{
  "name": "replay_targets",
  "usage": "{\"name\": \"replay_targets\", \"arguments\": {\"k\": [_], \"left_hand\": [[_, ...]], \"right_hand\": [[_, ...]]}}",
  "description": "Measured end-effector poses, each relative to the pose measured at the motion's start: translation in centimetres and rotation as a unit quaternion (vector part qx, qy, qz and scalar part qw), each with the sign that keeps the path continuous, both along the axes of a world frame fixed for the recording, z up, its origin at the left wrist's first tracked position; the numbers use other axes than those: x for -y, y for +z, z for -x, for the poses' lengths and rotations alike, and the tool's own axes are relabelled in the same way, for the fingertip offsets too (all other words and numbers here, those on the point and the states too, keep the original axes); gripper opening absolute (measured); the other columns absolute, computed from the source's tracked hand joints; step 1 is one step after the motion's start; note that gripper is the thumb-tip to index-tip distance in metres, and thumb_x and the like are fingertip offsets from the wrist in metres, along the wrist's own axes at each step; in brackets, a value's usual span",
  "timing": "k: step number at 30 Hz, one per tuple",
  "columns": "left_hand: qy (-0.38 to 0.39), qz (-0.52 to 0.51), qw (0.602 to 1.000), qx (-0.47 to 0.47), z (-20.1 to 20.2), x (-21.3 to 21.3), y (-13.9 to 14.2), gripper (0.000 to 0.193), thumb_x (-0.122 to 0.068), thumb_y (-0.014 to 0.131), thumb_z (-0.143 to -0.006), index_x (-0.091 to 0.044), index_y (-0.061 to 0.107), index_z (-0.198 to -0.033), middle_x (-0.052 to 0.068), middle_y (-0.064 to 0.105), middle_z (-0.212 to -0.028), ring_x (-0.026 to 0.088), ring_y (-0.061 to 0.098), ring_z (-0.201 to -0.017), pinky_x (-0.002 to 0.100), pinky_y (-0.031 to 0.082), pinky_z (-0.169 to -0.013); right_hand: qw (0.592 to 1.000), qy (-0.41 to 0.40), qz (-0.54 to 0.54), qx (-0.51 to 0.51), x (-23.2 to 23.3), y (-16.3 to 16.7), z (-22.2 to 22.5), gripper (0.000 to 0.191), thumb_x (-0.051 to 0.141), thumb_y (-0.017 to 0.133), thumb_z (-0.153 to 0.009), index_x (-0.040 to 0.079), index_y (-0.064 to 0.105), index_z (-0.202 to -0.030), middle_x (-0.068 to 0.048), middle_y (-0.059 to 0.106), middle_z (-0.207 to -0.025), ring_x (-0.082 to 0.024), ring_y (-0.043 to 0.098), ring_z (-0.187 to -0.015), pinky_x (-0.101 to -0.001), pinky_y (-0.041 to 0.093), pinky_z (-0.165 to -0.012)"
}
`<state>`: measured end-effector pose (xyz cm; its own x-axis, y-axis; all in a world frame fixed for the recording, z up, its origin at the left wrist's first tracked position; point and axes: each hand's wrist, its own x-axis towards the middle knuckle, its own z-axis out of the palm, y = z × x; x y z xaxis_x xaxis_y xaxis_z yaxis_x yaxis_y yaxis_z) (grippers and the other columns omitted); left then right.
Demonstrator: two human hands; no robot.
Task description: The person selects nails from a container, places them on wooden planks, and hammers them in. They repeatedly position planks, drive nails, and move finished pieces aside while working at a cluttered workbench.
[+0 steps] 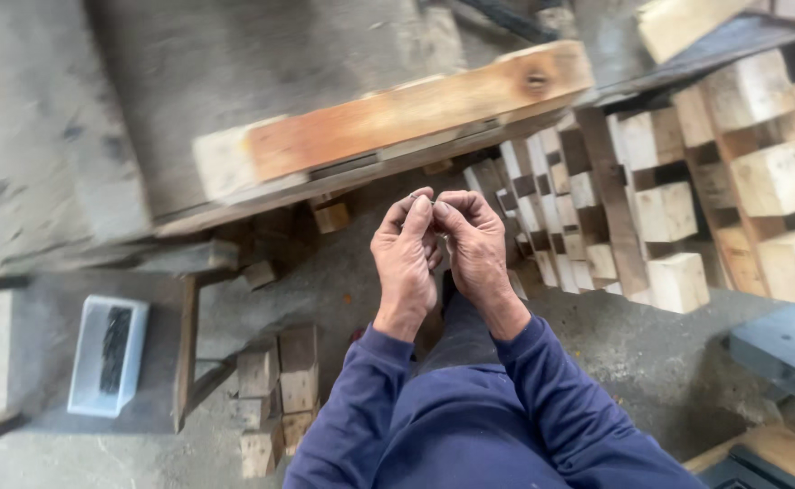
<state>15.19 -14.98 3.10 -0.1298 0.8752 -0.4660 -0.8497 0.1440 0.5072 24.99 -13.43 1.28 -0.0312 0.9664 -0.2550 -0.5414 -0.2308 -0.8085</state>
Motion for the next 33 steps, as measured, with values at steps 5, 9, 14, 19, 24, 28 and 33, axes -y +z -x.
{"name": "replay_targets", "arguments": {"k": [5, 9, 14, 19, 24, 28, 33], "left_hand": [[-0.028, -0.004, 1.0, 0.013, -11.7, -8.5, -2.9, 0.008, -0.015, 0.07, -0.1, -0.007, 0.071, -0.098, -0.002, 0.064, -0.077, 0.003, 0.049, -0.054, 0.018, 0.035, -0.042], [-0.017, -0.111, 0.953, -0.28, -15.8, -17.7, -5.5, 0.013, -0.017, 0.067, -0.105, -0.005, 0.071, -0.1, -0.001, 0.069, -0.089, 0.006, 0.058, -0.076, 0.023, 0.048, -0.065], [-0.081, -0.123, 0.876, -0.46, -14.2, -27.2, -9.0, 0.016, -0.02, 0.066, -0.102, -0.006, 0.067, -0.093, 0.002, 0.07, -0.081, 0.009, 0.063, -0.074, 0.026, 0.053, -0.064], [-0.044, -0.125, 0.814, -0.565, -13.2, -28.4, -11.7, 0.019, -0.019, 0.07, -0.1, -0.001, 0.068, -0.096, 0.008, 0.07, -0.079, 0.013, 0.062, -0.071, 0.029, 0.052, -0.067], [-0.047, -0.129, 0.799, -0.586, -13.5, -28.1, -12.4, 0.014, -0.019, 0.07, -0.099, -0.004, 0.069, -0.101, 0.01, 0.072, -0.083, 0.018, 0.068, -0.072, 0.031, 0.055, -0.067], [-0.047, -0.137, 0.776, -0.614, -13.4, -28.6, -12.0, 0.012, -0.017, 0.07, -0.099, -0.005, 0.068, -0.102, 0.014, 0.071, -0.086, 0.024, 0.071, -0.075, 0.034, 0.056, -0.07], [-0.074, -0.132, 0.759, -0.633, -13.6, -28.4, -12.2, 0.011, -0.017, 0.071, -0.098, -0.006, 0.069, -0.099, 0.014, 0.07, -0.084, 0.027, 0.07, -0.072, 0.036, 0.055, -0.068]], "right_hand": [[0.997, -0.074, -0.003, 0.025, -6.7, -0.1, -10.6, 0.008, 0.003, 0.069, -0.1, 0.001, 0.065, -0.107, -0.008, 0.071, -0.099, -0.012, 0.067, -0.085, -0.0246, 0.057, -0.073], [0.968, -0.044, -0.123, 0.215, -14.6, 1.3, -17.4, 0.01, 0.011, 0.062, -0.108, 0.002, 0.065, -0.111, -0.005, 0.07, -0.1, -0.011, 0.065, -0.09, -0.0255, 0.056, -0.084], [0.91, 0.052, -0.139, 0.388, -28.7, 0.9, -20.4, 0.014, 0.013, 0.062, -0.107, 0.002, 0.066, -0.116, -0.006, 0.068, -0.099, -0.011, 0.064, -0.087, -0.0252, 0.055, -0.078], [0.711, 0.189, -0.277, 0.618, -38.7, -1.9, -18.6, 0.022, 0.02, 0.073, -0.1, 0.008, 0.071, -0.119, -0.013, 0.071, -0.106, -0.029, 0.069, -0.099, -0.0419, 0.055, -0.087], [0.561, 0.354, -0.2, 0.721, -42.8, -3.4, -16.0, 0.05, 0.034, 0.079, -0.083, 0.007, 0.065, -0.123, -0.02, 0.067, -0.11, -0.041, 0.065, -0.102, -0.0528, 0.052, -0.085], [0.539, 0.372, -0.188, 0.732, -44.3, -3.0, -14.8, 0.046, 0.026, 0.076, -0.08, 0.005, 0.064, -0.119, -0.021, 0.068, -0.109, -0.042, 0.067, -0.1, -0.0525, 0.053, -0.087], [0.568, 0.318, -0.185, 0.736, -44.0, 0.0, -17.0, 0.033, 0.023, 0.07, -0.084, 0.004, 0.069, -0.11, -0.02, 0.07, -0.108, -0.041, 0.068, -0.094, -0.0511, 0.054, -0.083]]}}
